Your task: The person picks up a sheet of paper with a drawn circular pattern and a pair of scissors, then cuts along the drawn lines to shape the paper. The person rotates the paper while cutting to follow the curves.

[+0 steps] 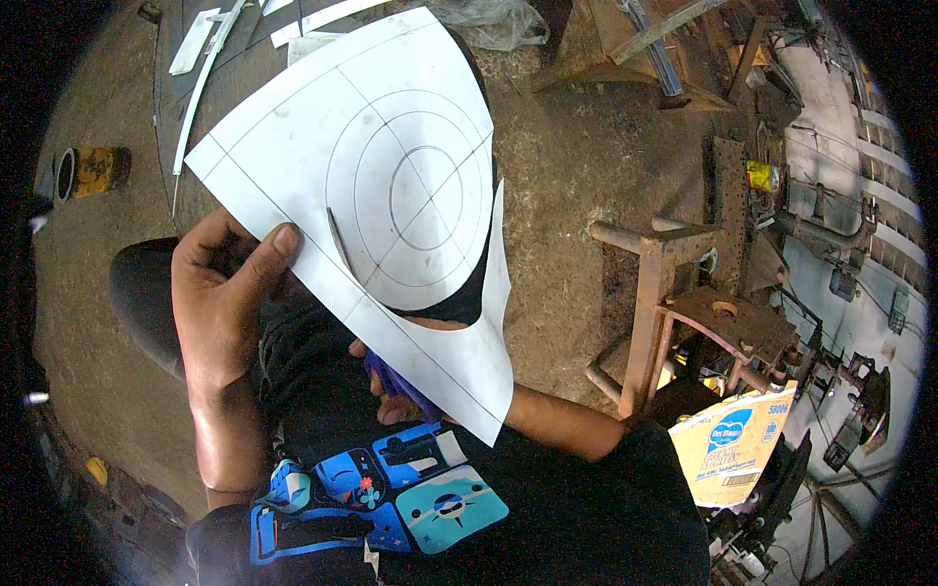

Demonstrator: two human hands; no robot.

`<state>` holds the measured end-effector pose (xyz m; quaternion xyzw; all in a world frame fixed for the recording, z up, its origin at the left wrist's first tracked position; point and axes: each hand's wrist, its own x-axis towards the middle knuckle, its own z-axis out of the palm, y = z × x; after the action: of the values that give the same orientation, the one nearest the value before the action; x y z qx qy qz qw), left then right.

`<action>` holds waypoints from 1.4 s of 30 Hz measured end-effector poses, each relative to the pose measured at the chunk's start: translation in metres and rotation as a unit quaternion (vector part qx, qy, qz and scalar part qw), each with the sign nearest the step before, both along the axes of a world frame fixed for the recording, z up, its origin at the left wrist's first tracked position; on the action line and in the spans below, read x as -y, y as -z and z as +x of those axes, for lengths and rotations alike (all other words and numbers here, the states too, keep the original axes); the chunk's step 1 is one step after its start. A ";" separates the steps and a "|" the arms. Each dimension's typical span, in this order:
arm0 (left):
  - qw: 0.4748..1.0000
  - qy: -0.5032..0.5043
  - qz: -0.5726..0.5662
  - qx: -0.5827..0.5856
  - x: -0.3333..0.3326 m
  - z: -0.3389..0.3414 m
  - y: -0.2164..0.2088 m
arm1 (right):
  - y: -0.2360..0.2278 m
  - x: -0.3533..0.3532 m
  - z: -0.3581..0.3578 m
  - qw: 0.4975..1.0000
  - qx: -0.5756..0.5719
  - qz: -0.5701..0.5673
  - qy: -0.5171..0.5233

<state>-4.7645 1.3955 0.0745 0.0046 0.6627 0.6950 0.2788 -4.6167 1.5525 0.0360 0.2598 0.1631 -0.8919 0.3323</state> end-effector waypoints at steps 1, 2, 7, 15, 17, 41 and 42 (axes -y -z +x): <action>1.000 -0.002 0.004 0.003 0.000 0.000 0.000 | -0.001 0.000 0.000 0.998 -0.052 0.039 -0.024; 1.000 -0.004 0.008 0.005 0.000 0.000 0.001 | 0.000 -0.001 0.000 1.000 -0.007 0.009 -0.010; 1.000 0.011 0.007 0.006 0.001 -0.001 0.001 | 0.002 0.000 0.000 0.991 0.059 -0.103 0.056; 1.000 -0.010 0.014 0.021 -0.002 0.000 0.002 | 0.001 0.002 0.001 0.996 0.029 -0.057 0.056; 1.000 -0.012 0.016 0.023 -0.002 0.000 0.002 | 0.001 0.003 0.001 0.997 0.022 -0.052 0.055; 1.000 -0.003 0.006 0.026 -0.002 0.001 -0.001 | -0.005 0.003 -0.004 0.998 -0.038 0.048 0.025; 1.000 -0.002 0.003 0.025 -0.002 0.001 -0.001 | -0.006 0.002 -0.005 0.999 0.015 -0.008 0.042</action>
<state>-4.7636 1.3974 0.0756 -0.0132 0.6533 0.6976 0.2940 -4.6217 1.5504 0.0422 0.2770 0.1404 -0.9024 0.2987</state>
